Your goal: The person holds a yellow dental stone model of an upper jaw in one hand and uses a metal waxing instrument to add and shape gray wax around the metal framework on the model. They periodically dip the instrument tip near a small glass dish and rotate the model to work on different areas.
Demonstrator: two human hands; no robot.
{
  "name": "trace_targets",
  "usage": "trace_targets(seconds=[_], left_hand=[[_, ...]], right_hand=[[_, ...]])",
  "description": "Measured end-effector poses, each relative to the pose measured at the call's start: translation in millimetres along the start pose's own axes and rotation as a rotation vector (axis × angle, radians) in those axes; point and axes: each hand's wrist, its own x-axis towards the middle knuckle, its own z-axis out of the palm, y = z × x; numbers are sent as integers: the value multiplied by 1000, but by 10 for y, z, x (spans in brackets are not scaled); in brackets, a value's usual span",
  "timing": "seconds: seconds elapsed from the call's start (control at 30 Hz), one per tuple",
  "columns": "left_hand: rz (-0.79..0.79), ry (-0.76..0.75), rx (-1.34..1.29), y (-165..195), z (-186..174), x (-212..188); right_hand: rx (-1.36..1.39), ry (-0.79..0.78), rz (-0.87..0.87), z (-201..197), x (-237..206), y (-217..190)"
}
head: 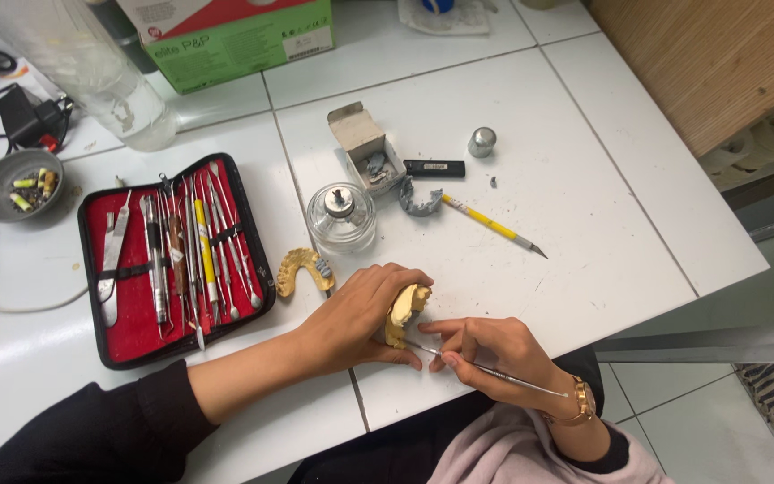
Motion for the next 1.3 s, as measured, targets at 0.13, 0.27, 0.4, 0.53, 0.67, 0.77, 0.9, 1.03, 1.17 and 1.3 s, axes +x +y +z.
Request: trace_targets(seconds=[0.13, 0.27, 0.4, 0.53, 0.67, 0.77, 0.9, 1.03, 1.17, 1.3], left_hand=[[-80, -63, -18, 7, -28, -8], [-88, -65, -45, 14, -45, -11], [-57, -35, -55, 13, -35, -27], [-84, -46, -77, -9, -14, -54], [-58, -33, -87, -38, 18, -67], [-45, -29, -75, -47, 31, -74], [-24, -21, -67, -60, 33, -77], [-27, -24, -56, -67, 59, -77], [-51, -43, -47, -79, 62, -64], [-21, -20, -58, -82, 57, -57]], right_hand=[[474, 141, 78, -24, -96, 72], [753, 404, 152, -131, -67, 157], [806, 396, 330, -315, 84, 90], [907, 268, 390, -474, 328, -135], [927, 125, 397, -536, 795, -252], [774, 94, 334, -495, 1215, -188], [754, 91, 245, -354, 1546, 21], [797, 129, 226, -323, 1554, 217], [786, 95, 211, -331, 1548, 336], [793, 58, 207, -318, 1563, 370]])
